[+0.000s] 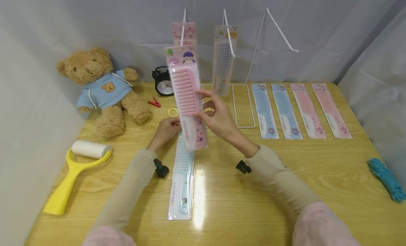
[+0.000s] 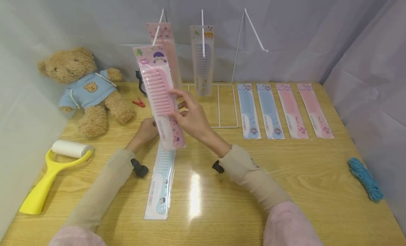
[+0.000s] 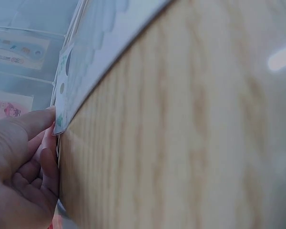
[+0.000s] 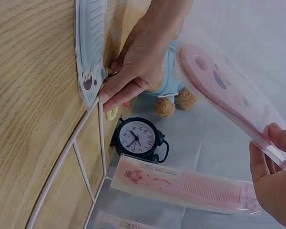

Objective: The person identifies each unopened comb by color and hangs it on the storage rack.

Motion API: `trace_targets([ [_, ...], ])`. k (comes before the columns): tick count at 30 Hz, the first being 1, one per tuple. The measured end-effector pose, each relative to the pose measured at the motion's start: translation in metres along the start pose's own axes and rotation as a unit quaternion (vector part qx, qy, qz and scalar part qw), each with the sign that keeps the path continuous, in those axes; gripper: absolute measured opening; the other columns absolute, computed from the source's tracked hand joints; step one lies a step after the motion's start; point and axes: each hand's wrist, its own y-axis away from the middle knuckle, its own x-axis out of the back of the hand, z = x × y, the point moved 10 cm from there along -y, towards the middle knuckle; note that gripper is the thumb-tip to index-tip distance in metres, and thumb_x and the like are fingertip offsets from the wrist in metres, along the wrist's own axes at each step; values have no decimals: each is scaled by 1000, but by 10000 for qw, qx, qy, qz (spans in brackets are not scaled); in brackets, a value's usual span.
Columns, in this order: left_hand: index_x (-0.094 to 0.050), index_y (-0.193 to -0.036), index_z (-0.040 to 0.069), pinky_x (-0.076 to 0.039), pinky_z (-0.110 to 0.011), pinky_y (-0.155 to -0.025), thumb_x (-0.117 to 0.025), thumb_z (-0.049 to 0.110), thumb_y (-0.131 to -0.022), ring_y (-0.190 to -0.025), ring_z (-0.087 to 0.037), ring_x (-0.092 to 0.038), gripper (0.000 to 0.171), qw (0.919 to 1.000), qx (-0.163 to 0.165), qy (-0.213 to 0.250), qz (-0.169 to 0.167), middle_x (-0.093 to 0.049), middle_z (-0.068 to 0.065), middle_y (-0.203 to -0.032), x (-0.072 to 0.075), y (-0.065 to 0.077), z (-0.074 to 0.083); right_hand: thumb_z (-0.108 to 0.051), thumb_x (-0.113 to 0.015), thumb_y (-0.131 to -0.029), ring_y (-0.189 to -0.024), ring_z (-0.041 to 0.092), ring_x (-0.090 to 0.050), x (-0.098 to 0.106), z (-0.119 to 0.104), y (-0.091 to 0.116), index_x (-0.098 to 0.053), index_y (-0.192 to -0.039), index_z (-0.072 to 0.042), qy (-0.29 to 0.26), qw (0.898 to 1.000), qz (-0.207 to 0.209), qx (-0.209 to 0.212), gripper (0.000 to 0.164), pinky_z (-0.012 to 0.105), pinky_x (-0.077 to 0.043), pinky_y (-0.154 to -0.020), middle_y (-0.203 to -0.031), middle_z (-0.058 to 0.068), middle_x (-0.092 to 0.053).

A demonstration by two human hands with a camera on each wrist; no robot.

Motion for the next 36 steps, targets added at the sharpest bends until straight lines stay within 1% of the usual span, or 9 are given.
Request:
trace_targets([
  [4, -66, -112, -6, -44, -23, -70, -61, 7, -89, -84, -22, -59, 27, 9998, 137, -31, -112, -68, -19, -96, -1, -1, -1, 14, -67, -78, -83, 33, -61, 1, 1, -1, -43, -131, 6, 59, 10000, 50, -52, 59, 30, -56, -72, -116, 23, -49],
  [9, -67, -113, -4, -43, -22, -68, -60, 8, -90, -83, -20, -57, 27, 9994, 294, -26, -162, -67, -17, -96, -3, -1, -3, 15, -67, -78, -83, 33, -61, 2, 4, -2, -44, -131, 6, 72, 9999, 92, -77, 59, 34, -57, -73, -117, 23, -48],
  [13, -66, -113, -4, -43, -22, -69, -60, 9, -90, -84, -21, -57, 27, 9993, 337, -26, -180, -67, -17, -97, -3, -1, -5, 15, -67, -78, -83, 31, -61, 1, 5, -2, -44, -131, 5, 100, 9998, 113, -99, 59, 31, -57, -72, -117, 22, -48],
  [20, -66, -113, -6, -44, -24, -72, -61, 8, -89, -86, -21, -58, 28, 9995, 292, -14, -150, -67, -18, -97, -2, 0, -3, 14, -67, -78, -84, 31, -61, 0, 3, -3, -44, -132, 5, 112, 9998, 142, -107, 59, 31, -57, -72, -118, 22, -47],
  [26, -66, -112, -7, -44, -24, -73, -61, 7, -89, -86, -23, -58, 27, 9995, 270, -28, -142, -67, -19, -97, -1, 1, 0, 15, -66, -78, -84, 30, -61, 0, 3, -4, -44, -133, 4, 22, 9995, 161, -258, 60, 29, -56, -71, -119, 21, -47],
  [31, -67, -109, -8, -43, -23, -70, -60, 5, -88, -81, -21, -57, 26, 9996, 245, -59, -97, -67, -18, -92, 0, 2, 1, 16, -66, -77, -84, 28, -60, -1, 4, -5, -45, -133, 4, -38, 9993, 199, -317, 61, 29, -56, -72, -120, 21, -47],
  [36, -66, -110, -8, -45, -25, -72, -61, 5, -88, -83, -22, -59, 26, 9997, 204, -66, -109, -67, -19, -93, 0, 2, 2, 16, -66, -78, -85, 27, -59, 0, 10, -7, -44, -134, 3, -57, 9986, 219, -473, 61, 29, -56, -72, -121, 20, -47],
])
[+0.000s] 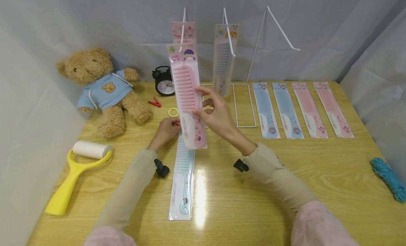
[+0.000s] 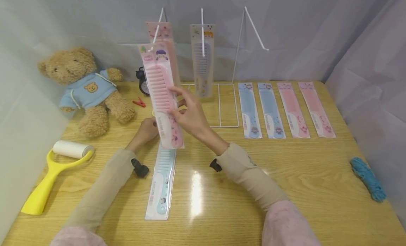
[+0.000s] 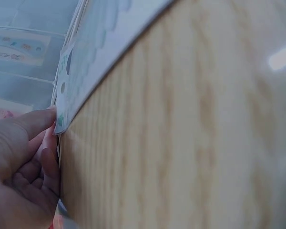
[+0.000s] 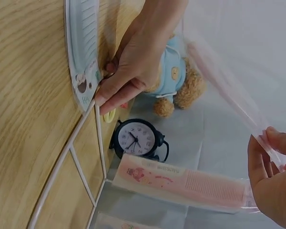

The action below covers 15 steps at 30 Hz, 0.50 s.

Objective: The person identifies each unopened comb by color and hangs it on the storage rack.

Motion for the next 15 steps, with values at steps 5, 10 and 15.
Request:
trace_targets([
  [5, -65, -113, -9, -47, -29, -76, -61, 4, -89, -88, -27, -61, 28, 9999, -89, 40, -28, -68, -22, -97, -1, 0, 1, 16, -66, -78, -85, 28, -59, 2, 5, -6, -44, -133, 4, 20, 10000, 57, -28, 61, 29, -56, -72, -122, 20, -47],
  [10, -66, -111, -8, -46, -24, -72, -61, 3, -88, -85, -24, -60, 27, 9998, -184, 66, 43, -68, -21, -95, 1, -1, 2, 14, -66, -78, -87, 28, -60, 2, 11, -12, -45, -133, 2, 98, 9999, 91, -15, 60, 28, -56, -73, -124, 19, -48],
  [15, -67, -110, -6, -43, -22, -68, -61, 6, -89, -83, -23, -59, 25, 9997, -187, 147, 90, -68, -20, -93, 1, 0, 2, 13, -66, -79, -88, 28, -60, 3, 17, -22, -45, -133, 1, 153, 9998, 124, -41, 60, 28, -56, -74, -123, 20, -48],
])
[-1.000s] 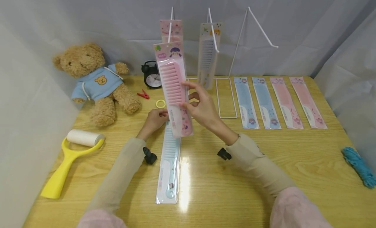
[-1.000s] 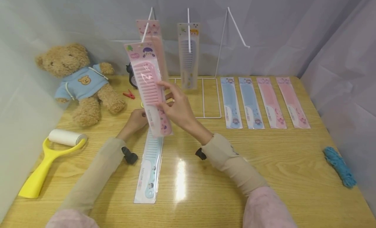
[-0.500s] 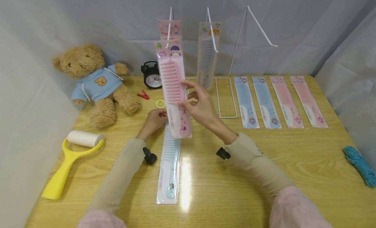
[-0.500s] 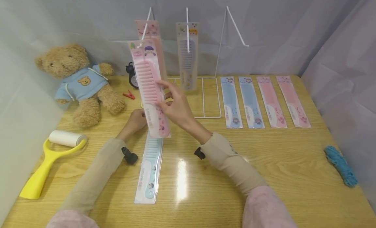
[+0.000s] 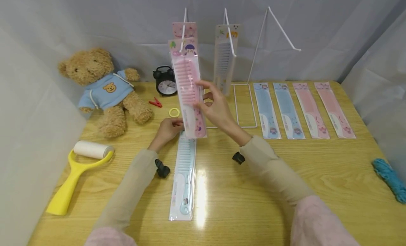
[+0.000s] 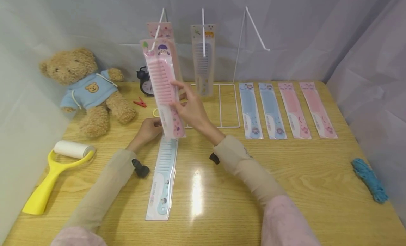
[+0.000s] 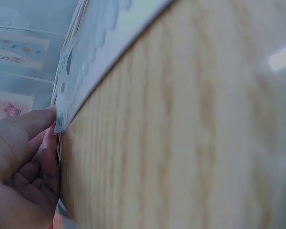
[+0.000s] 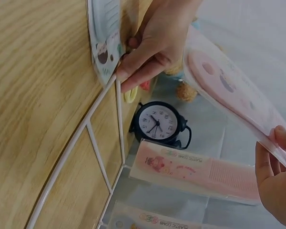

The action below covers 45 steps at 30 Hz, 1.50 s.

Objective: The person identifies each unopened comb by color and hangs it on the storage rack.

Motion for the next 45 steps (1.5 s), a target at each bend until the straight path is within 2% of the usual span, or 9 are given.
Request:
trace_targets([
  [7, -66, -112, -7, -44, -24, -71, -63, 10, -90, -86, -25, -60, 28, 10000, 87, -13, 7, -67, -20, -95, -2, 0, -3, 15, -65, -79, -88, 28, -59, 2, 12, -16, -44, -134, 1, -136, 9999, -22, -70, 60, 29, -56, -75, -124, 21, -47],
  [12, -65, -114, -7, -46, -29, -76, -64, 9, -89, -90, -28, -61, 30, 9998, 175, 52, -68, -68, -21, -102, -3, -1, -5, 13, -65, -80, -91, 31, -59, 3, 16, -28, -43, -133, 2, 45, 9999, -8, 126, 58, 29, -55, -77, -126, 22, -45],
  [17, -65, -115, -6, -47, -32, -79, -64, 9, -89, -92, -29, -61, 30, 9995, 237, 131, -132, -67, -21, -103, -3, -1, -6, 12, -62, -83, -95, 30, -59, 5, 24, -35, -44, -133, -1, 191, 9998, -4, 91, 54, 29, -54, -80, -129, 19, -43],
  [23, -65, -115, -6, -47, -32, -79, -63, 9, -89, -92, -28, -61, 30, 9995, 201, 194, -161, -67, -20, -100, -3, -1, -6, 11, -61, -85, -100, 32, -58, 5, 28, -40, -45, -132, 1, 57, 9999, -17, 119, 50, 30, -54, -83, -131, 20, -43],
  [32, -63, -118, -6, -48, -35, -82, -64, 9, -90, -94, -29, -62, 32, 9991, 257, 255, -203, -67, -21, -108, -3, 0, -5, 11, -63, -83, -110, 38, -55, 4, 39, -44, -45, -132, 4, -448, 9989, -114, 61, 53, 32, -51, -90, -130, 22, -46],
  [36, -63, -117, -7, -48, -35, -82, -64, 8, -89, -93, -30, -62, 31, 9991, 262, 265, -186, -68, -22, -104, -2, 1, -3, 10, -64, -83, -112, 35, -54, 5, 40, -45, -46, -132, 4, -484, 9987, -129, 35, 52, 33, -50, -92, -130, 21, -47],
  [40, -63, -117, -7, -48, -33, -81, -64, 8, -90, -92, -28, -62, 32, 9990, 298, 275, -201, -68, -22, -103, -3, 2, -4, 10, -64, -83, -115, 36, -51, 5, 32, -41, -45, -131, 7, -458, 9987, -161, -151, 51, 35, -48, -95, -132, 23, -45],
  [45, -63, -117, -7, -47, -28, -77, -64, 8, -90, -91, -27, -61, 31, 9992, 256, 242, -168, -68, -21, -104, -3, 0, -7, 10, -64, -83, -118, 35, -49, 7, 44, -42, -46, -132, 6, -462, 9983, -78, -341, 52, 35, -47, -97, -133, 22, -46],
])
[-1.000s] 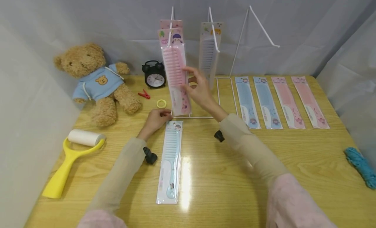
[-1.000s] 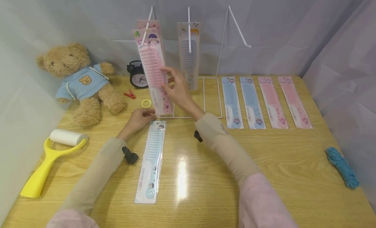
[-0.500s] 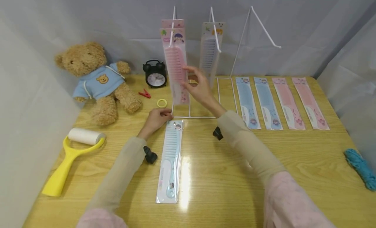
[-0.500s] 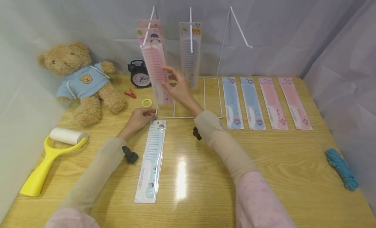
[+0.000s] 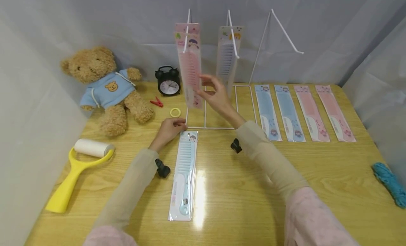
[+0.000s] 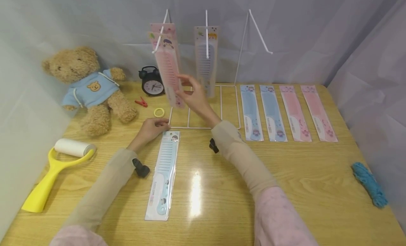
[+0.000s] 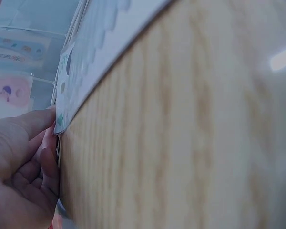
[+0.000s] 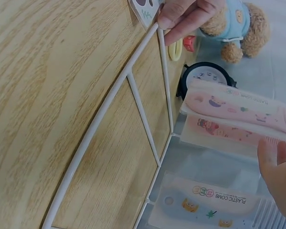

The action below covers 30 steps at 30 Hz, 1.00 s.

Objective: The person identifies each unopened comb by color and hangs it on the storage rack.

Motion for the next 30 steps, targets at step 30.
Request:
trace_targets([
  [30, -64, -117, -6, -48, -34, -81, -65, 10, -89, -93, -29, -62, 32, 10000, 65, 43, -59, -68, -22, -104, -1, -1, -2, 2, -68, -84, -94, 22, -58, 6, 5, 70, -59, -114, 8, 520, 9982, 106, -277, 32, 34, -51, -81, -102, 20, -61],
])
